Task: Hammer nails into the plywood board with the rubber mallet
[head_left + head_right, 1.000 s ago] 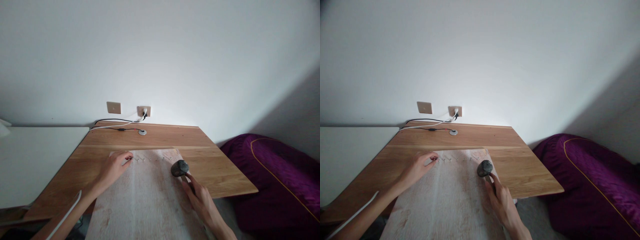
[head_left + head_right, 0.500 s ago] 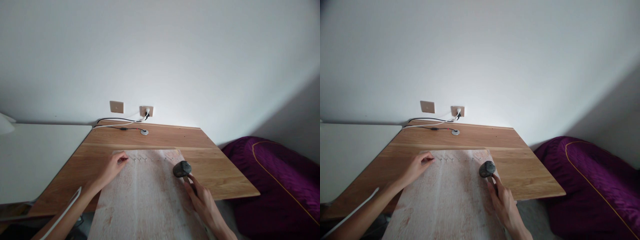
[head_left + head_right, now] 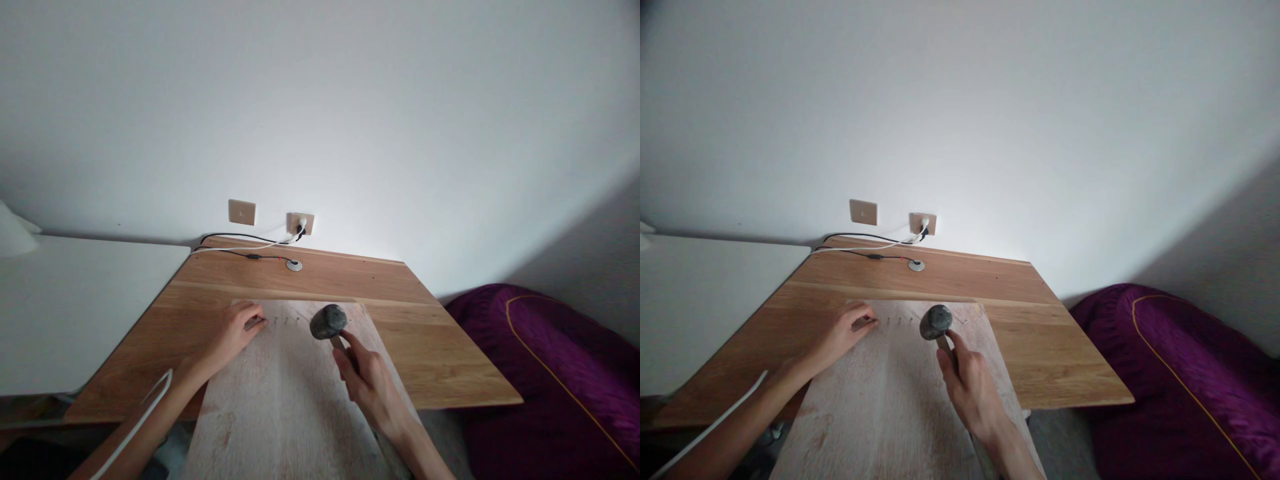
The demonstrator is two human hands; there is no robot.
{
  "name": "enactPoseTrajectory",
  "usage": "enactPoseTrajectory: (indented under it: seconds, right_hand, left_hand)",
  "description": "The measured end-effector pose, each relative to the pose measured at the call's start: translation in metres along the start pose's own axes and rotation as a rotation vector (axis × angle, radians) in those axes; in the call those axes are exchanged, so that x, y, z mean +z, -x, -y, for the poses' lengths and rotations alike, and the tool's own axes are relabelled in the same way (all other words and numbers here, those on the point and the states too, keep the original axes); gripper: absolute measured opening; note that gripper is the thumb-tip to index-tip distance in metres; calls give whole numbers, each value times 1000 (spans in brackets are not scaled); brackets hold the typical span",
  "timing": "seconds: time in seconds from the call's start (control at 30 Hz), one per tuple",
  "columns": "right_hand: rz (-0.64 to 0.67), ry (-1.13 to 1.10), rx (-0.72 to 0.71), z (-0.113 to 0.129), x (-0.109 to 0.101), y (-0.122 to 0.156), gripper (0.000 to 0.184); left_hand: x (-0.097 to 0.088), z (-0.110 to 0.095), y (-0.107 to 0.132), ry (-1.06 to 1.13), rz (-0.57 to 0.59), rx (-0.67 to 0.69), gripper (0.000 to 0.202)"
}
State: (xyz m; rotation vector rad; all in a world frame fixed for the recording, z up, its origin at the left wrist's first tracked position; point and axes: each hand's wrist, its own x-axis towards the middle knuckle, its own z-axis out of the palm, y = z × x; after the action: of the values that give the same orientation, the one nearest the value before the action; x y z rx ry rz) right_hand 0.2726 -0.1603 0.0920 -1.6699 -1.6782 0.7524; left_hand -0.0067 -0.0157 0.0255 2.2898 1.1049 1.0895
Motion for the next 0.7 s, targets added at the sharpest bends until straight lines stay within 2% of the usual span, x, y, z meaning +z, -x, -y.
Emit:
enactPoseTrajectory:
  seconds: [0.1,0.23,0.33,0.43,0.57,0.7]
  right_hand:
    - [53,-5,-46,16,13,-19,51]
    - [115,25,-104,34,33,-44,47]
    - [109,86,-164,44,50,-57,43]
    - [121,183,-200,48,62,-64,40]
    - [125,188,-189,47,61,-64,38]
    - [82,96,-137,42,49,-59,40]
  left_hand:
    - [4,5,1,68,-1,-40,6]
    - [8,9,3,168,-7,-98,36]
    - [7,9,4,157,-23,-58,54]
    - [6,7,4,79,-71,-3,63]
    - [6,7,4,58,-94,-17,58]
    - [7,6,3,75,-40,-78,43]
